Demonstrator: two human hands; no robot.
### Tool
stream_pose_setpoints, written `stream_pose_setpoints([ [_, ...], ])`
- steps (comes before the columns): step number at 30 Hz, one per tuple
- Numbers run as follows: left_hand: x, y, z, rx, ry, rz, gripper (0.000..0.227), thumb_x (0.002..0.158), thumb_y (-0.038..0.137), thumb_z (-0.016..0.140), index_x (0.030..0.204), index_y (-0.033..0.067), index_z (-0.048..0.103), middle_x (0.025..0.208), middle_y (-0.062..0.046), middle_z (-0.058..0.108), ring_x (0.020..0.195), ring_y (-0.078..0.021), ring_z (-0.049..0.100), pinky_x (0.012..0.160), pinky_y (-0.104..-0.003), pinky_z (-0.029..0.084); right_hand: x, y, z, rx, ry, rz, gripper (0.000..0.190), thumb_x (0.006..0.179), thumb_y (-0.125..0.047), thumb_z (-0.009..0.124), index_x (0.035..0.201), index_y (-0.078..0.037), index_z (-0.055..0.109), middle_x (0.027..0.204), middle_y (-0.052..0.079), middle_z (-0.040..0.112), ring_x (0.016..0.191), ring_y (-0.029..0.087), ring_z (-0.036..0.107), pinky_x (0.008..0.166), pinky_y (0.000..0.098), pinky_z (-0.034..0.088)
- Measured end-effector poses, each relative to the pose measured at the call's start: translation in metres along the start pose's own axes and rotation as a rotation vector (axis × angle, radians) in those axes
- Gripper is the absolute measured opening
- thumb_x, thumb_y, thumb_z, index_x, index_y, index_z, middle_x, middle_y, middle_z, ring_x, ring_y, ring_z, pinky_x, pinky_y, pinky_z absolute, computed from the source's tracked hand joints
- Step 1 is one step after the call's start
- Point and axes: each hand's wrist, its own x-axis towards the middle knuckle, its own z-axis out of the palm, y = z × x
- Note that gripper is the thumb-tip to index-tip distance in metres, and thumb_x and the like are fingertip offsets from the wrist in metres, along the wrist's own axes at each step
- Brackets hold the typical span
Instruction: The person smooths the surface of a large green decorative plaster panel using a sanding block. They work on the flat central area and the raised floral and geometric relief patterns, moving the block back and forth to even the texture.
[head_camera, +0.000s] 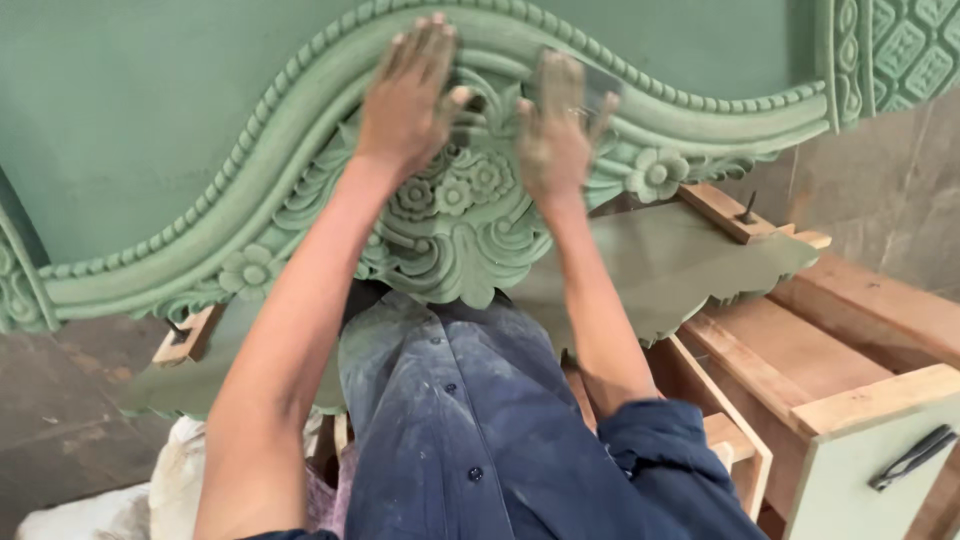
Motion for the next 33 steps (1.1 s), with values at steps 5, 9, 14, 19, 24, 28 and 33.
stream_pose_setpoints([
  [5, 0.061, 0.044, 0.028, -0.094, -0.129, 0.324, 0.067, 0.105, 0.042, 0.058, 0.154, -0.0019, 0.044, 0.161, -0.021, 0.041, 0.15, -0.0354, 0.034, 0.125, -0.048, 0.025, -0.016, 0.042, -0.025, 0.079, 0.087, 0.365, 0.057, 0.115, -0.038, 0.037, 0.166, -0.012, 0.03, 0.173, 0.007, 0.029, 0.162, 0.021, 0.023, 0.128, 0.0581, -0.004],
  [9, 0.074, 0.061, 0.04, -0.059, -0.09, 0.406, 0.063, 0.107, 0.038, 0.057, 0.154, -0.0025, 0.045, 0.162, -0.019, 0.043, 0.153, -0.034, 0.035, 0.127, -0.047, 0.026, -0.027, 0.021, -0.003, 0.064, 0.082, 0.235, 0.061, 0.112, -0.037, 0.041, 0.165, -0.007, 0.03, 0.171, 0.013, 0.031, 0.161, 0.027, 0.022, 0.127, 0.0566, -0.003],
  [14, 0.068, 0.059, 0.038, 0.036, -0.109, 0.426, 0.058, 0.111, 0.033, 0.052, 0.157, -0.0015, 0.045, 0.163, -0.018, 0.043, 0.153, -0.0336, 0.036, 0.128, -0.047, 0.026, -0.046, 0.113, -0.048, 0.193, 0.041, 0.183, 0.054, 0.113, -0.032, 0.042, 0.163, -0.015, 0.035, 0.169, 0.004, 0.037, 0.16, 0.022, 0.03, 0.129, 0.0569, 0.002],
  [19, 0.069, 0.061, 0.035, 0.103, -0.132, 0.427, 0.056, 0.112, 0.029, 0.05, 0.158, -0.0009, 0.045, 0.163, -0.019, 0.044, 0.153, -0.0334, 0.036, 0.128, -0.047, 0.027, -0.044, 0.209, -0.078, -0.001, 0.142, 0.526, 0.05, 0.117, -0.027, 0.039, 0.165, -0.013, 0.031, 0.171, 0.004, 0.035, 0.16, 0.023, 0.029, 0.123, 0.0643, -0.009],
  [24, 0.073, 0.066, 0.033, 0.128, -0.16, 0.423, 0.057, 0.11, 0.029, 0.051, 0.158, -0.0022, 0.044, 0.163, -0.019, 0.043, 0.153, -0.0346, 0.036, 0.128, -0.049, 0.026, -0.053, 0.121, -0.022, 0.045, 0.143, 0.225, 0.06, 0.117, -0.042, 0.044, 0.169, -0.02, 0.021, 0.174, -0.002, 0.016, 0.162, 0.019, 0.013, 0.128, 0.0625, -0.006],
  [28, 0.076, 0.065, 0.034, 0.117, -0.157, 0.443, 0.058, 0.109, 0.029, 0.052, 0.157, -0.003, 0.045, 0.162, -0.021, 0.044, 0.152, -0.0359, 0.036, 0.127, -0.049, 0.027, -0.05, 0.143, -0.046, -0.046, 0.187, 0.128, 0.063, 0.117, -0.046, 0.042, 0.169, -0.022, 0.016, 0.173, -0.005, 0.016, 0.162, 0.014, 0.011, 0.127, 0.064, -0.005],
  [33, 0.067, 0.065, 0.036, 0.15, -0.178, 0.427, 0.058, 0.11, 0.028, 0.051, 0.158, -0.0038, 0.043, 0.163, -0.021, 0.042, 0.154, -0.035, 0.036, 0.128, -0.049, 0.026, -0.019, 0.242, -0.087, -0.04, 0.028, 0.669, 0.057, 0.12, -0.042, 0.031, 0.169, -0.015, 0.021, 0.178, -0.001, 0.023, 0.167, 0.016, 0.019, 0.129, 0.0656, -0.006],
])
